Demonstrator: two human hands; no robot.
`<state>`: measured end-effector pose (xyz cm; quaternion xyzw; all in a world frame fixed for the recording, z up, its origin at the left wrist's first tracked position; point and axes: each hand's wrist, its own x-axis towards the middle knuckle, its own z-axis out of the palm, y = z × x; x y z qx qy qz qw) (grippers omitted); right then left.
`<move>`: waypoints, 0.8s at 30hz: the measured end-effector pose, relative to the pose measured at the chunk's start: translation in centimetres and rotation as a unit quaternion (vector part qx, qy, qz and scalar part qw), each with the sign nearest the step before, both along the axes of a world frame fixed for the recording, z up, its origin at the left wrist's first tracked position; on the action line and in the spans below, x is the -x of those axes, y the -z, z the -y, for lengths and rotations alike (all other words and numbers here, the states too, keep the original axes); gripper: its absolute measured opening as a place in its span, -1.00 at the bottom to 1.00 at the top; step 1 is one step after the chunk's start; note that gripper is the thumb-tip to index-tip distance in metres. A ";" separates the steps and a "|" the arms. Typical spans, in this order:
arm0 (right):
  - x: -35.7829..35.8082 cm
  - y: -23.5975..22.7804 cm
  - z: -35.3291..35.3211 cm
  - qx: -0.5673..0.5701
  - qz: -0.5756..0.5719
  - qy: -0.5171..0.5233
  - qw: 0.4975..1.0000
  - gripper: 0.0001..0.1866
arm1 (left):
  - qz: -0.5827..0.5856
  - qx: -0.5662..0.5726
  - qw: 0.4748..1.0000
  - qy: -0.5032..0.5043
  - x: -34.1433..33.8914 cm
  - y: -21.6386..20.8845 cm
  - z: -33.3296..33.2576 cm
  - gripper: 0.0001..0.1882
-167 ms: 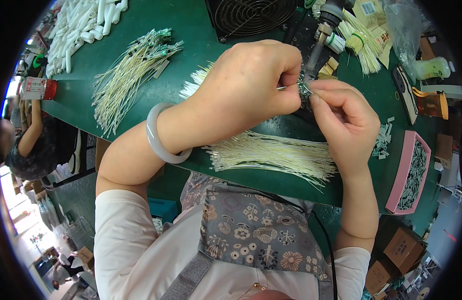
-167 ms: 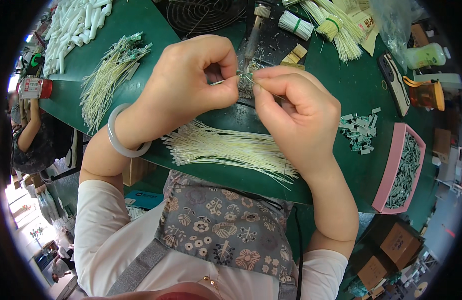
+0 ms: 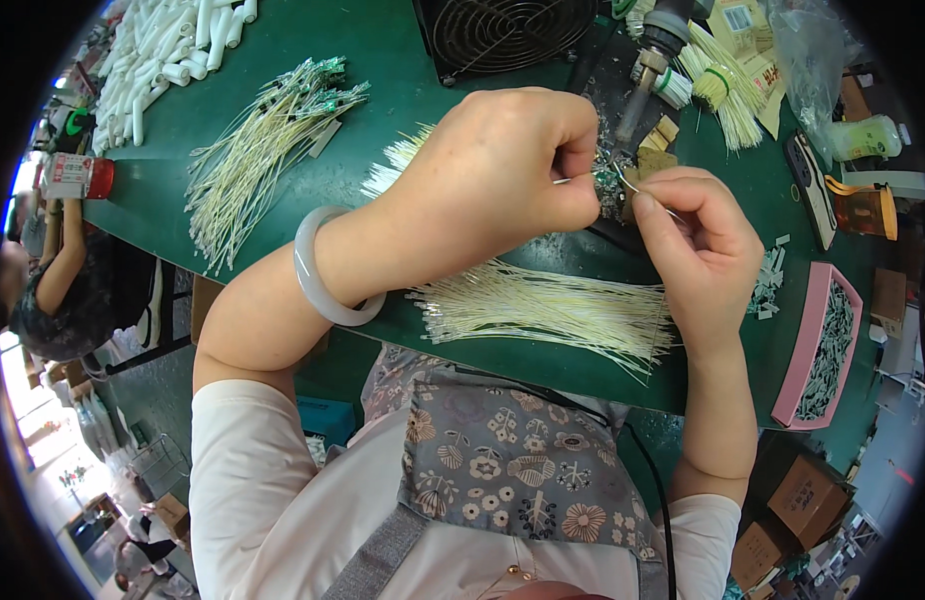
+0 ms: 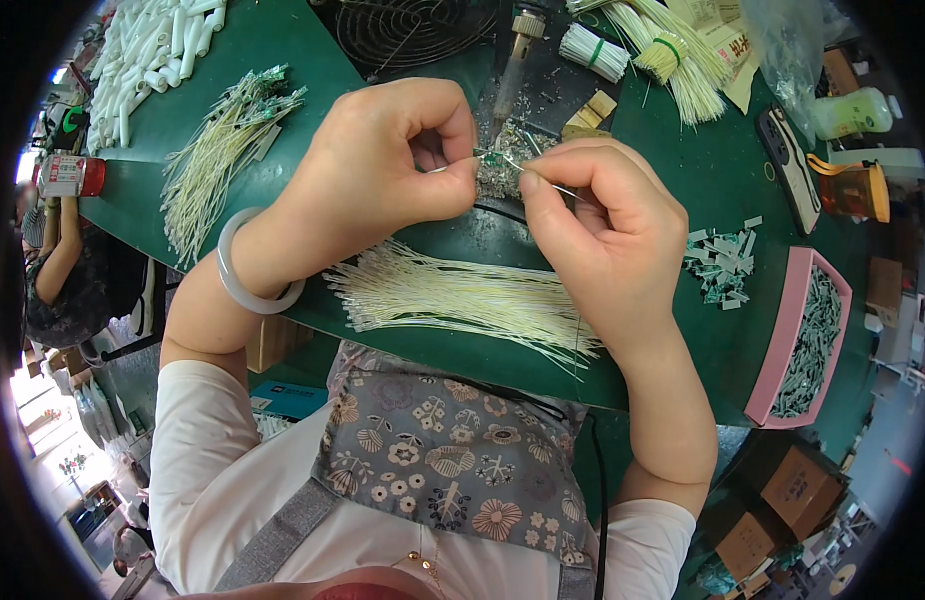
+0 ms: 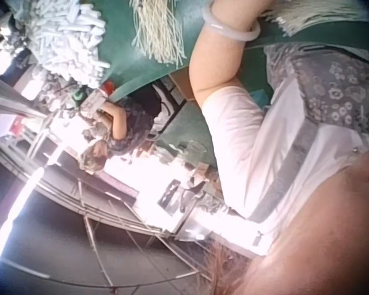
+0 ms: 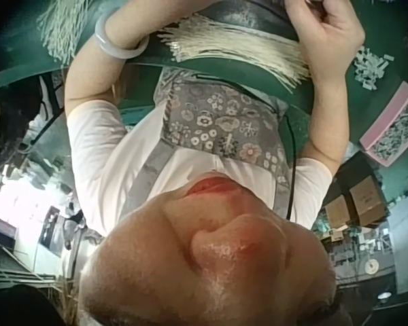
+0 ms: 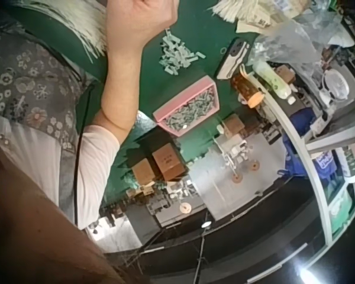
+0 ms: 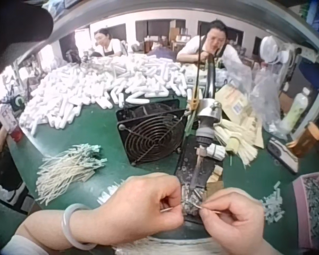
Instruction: Soldering thin white wires onto small green circuit boards at an assembly station.
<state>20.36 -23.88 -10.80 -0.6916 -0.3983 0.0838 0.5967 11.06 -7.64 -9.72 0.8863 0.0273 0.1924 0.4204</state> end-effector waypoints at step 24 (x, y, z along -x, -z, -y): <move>0.8 -0.6 1.5 0.077 0.259 -0.105 0.957 -0.81 | -0.146 -0.229 0.962 -0.028 5.3 -0.2 -6.5 -0.89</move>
